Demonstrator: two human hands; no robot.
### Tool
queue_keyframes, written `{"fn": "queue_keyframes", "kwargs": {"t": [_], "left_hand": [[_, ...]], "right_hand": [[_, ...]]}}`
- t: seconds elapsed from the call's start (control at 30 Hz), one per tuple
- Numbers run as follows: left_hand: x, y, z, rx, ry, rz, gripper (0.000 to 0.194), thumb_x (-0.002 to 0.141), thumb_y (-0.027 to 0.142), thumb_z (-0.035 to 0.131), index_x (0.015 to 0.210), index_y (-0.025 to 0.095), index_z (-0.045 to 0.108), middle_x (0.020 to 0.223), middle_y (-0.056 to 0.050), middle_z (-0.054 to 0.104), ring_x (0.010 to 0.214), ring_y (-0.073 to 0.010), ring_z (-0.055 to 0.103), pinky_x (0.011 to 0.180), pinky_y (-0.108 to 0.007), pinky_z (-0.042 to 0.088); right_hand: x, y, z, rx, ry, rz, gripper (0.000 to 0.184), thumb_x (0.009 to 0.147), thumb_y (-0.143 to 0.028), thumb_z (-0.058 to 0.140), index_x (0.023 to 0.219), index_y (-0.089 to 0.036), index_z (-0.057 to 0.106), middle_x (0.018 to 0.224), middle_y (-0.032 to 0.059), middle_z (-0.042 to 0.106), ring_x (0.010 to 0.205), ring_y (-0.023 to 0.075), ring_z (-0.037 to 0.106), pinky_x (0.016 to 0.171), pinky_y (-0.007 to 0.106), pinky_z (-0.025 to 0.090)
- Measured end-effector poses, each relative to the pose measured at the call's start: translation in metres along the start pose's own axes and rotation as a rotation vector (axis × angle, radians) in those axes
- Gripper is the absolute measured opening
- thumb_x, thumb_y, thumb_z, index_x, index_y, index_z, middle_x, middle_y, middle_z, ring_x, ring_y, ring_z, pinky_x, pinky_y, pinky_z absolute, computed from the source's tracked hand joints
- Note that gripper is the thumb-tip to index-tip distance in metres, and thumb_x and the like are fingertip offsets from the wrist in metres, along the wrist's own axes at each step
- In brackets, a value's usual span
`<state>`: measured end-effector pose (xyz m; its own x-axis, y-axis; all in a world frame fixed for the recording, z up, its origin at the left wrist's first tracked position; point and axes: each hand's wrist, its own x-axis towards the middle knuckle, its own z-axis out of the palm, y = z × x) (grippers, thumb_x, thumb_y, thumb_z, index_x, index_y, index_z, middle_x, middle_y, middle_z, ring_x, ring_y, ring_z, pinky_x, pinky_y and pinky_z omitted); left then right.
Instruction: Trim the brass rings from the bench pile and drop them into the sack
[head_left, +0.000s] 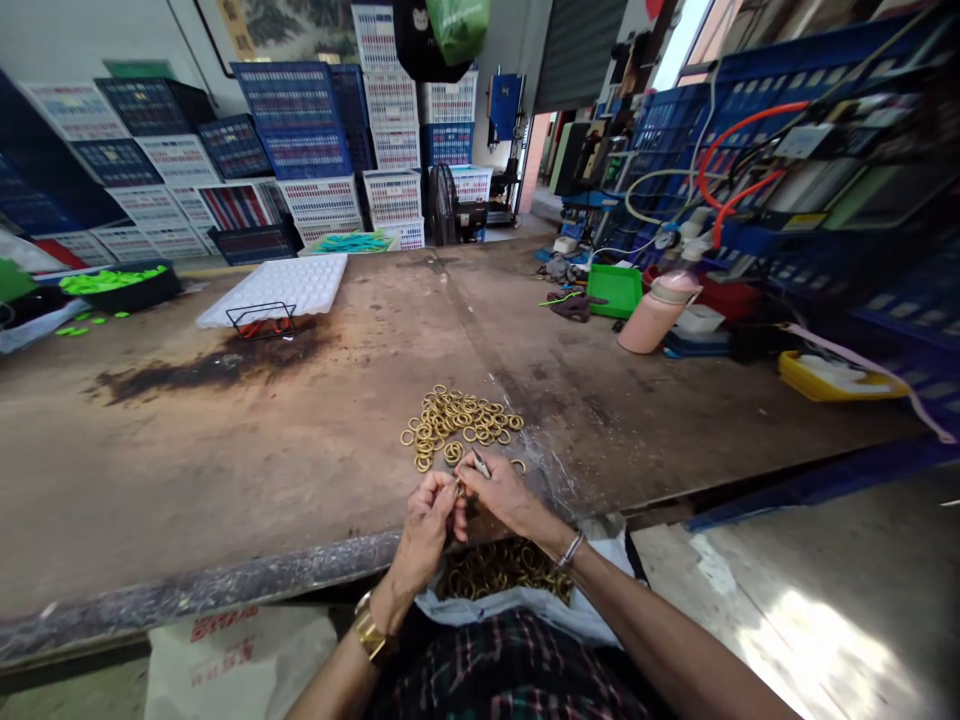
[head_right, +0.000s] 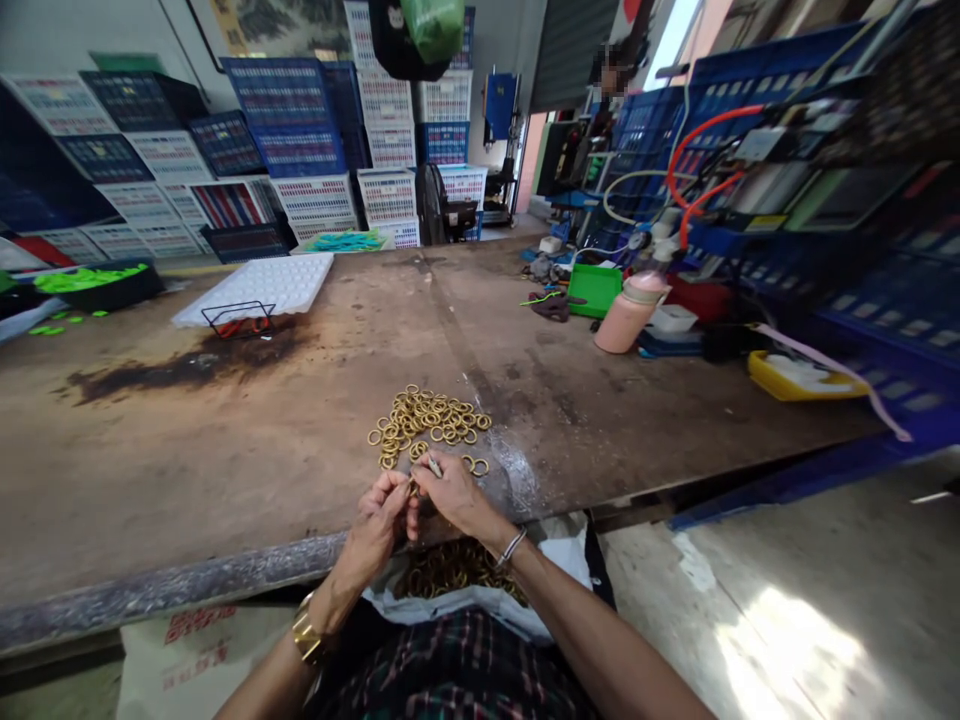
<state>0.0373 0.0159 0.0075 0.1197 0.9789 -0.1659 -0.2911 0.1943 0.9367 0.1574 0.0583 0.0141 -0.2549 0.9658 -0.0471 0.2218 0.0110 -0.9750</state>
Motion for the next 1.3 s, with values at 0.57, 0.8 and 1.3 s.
{"fn": "queue_keyframes", "kwargs": {"t": [0.57, 0.8, 1.3], "left_hand": [[-0.005, 0.007, -0.002, 0.068, -0.007, 0.059, 0.025, 0.079, 0.042, 0.050, 0.074, 0.019, 0.044, 0.057, 0.005, 0.051, 0.047, -0.0073, 0.048, 0.049, -0.020, 0.041], [-0.006, 0.011, -0.001, 0.156, -0.007, 0.052, 0.024, 0.081, 0.040, 0.048, 0.072, 0.019, 0.042, 0.055, 0.006, 0.049, 0.045, -0.0066, 0.046, 0.048, -0.019, 0.040], [-0.026, 0.027, 0.007, 0.136, -0.120, 0.059, 0.024, 0.078, 0.039, 0.054, 0.068, 0.018, 0.047, 0.053, 0.003, 0.055, 0.049, -0.0109, 0.052, 0.056, -0.024, 0.042]], "right_hand": [[-0.011, 0.001, -0.005, -0.797, -0.104, -0.175, 0.017, 0.075, -0.011, 0.041, 0.077, -0.018, 0.056, 0.066, 0.0008, 0.058, 0.059, 0.0106, 0.045, 0.055, 0.024, 0.022], [-0.010, -0.002, -0.006, -0.855, -0.136, -0.166, 0.017, 0.075, -0.013, 0.042, 0.080, -0.018, 0.057, 0.070, 0.0028, 0.061, 0.062, 0.0120, 0.049, 0.056, 0.025, 0.021], [-0.007, -0.003, -0.024, -1.055, -0.119, -0.015, 0.028, 0.076, -0.011, 0.041, 0.098, -0.018, 0.056, 0.081, 0.0084, 0.065, 0.073, 0.0178, 0.058, 0.061, 0.025, 0.032]]}}
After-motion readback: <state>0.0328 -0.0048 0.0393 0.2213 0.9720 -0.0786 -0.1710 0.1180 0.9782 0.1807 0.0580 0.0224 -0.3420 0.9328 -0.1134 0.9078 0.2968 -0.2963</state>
